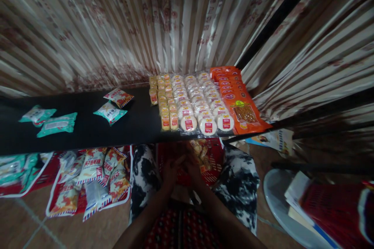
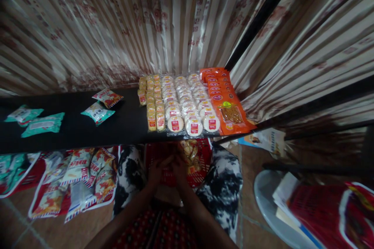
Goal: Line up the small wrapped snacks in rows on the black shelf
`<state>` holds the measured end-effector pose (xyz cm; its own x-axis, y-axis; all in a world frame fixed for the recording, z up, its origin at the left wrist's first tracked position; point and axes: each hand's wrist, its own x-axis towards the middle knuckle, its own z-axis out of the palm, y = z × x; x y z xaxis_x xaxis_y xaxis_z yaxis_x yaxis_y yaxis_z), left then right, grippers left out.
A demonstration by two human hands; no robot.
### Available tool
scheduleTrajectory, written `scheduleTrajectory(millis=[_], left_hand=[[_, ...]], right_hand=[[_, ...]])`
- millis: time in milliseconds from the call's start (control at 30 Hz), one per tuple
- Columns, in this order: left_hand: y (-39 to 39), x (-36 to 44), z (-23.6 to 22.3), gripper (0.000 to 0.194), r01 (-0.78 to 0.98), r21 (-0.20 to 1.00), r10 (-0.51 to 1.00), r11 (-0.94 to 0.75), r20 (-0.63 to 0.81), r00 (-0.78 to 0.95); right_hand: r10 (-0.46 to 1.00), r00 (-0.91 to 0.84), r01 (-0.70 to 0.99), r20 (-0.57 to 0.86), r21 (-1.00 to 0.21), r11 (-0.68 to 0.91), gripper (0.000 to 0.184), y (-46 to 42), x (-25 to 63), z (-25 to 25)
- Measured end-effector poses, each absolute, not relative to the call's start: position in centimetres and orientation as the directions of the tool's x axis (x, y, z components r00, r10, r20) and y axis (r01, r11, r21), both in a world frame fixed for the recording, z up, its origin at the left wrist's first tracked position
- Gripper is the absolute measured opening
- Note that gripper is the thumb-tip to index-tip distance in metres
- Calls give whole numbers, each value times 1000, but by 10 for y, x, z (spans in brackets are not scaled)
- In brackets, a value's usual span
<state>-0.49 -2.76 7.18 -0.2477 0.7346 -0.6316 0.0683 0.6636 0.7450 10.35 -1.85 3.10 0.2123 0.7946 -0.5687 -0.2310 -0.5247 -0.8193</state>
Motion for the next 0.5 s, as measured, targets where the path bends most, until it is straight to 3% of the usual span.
scheduleTrajectory(millis=[167, 500], left_hand=[[-29, -7, 77, 21, 66, 748, 738, 660, -630, -244], [-31, -9, 76, 17, 15, 780, 764, 626, -609, -212]], right_hand=[[735, 187, -331, -652, -746, -577, 38, -18, 105, 37], [737, 122, -386, -664, -716, -581, 27, -24, 114, 41]])
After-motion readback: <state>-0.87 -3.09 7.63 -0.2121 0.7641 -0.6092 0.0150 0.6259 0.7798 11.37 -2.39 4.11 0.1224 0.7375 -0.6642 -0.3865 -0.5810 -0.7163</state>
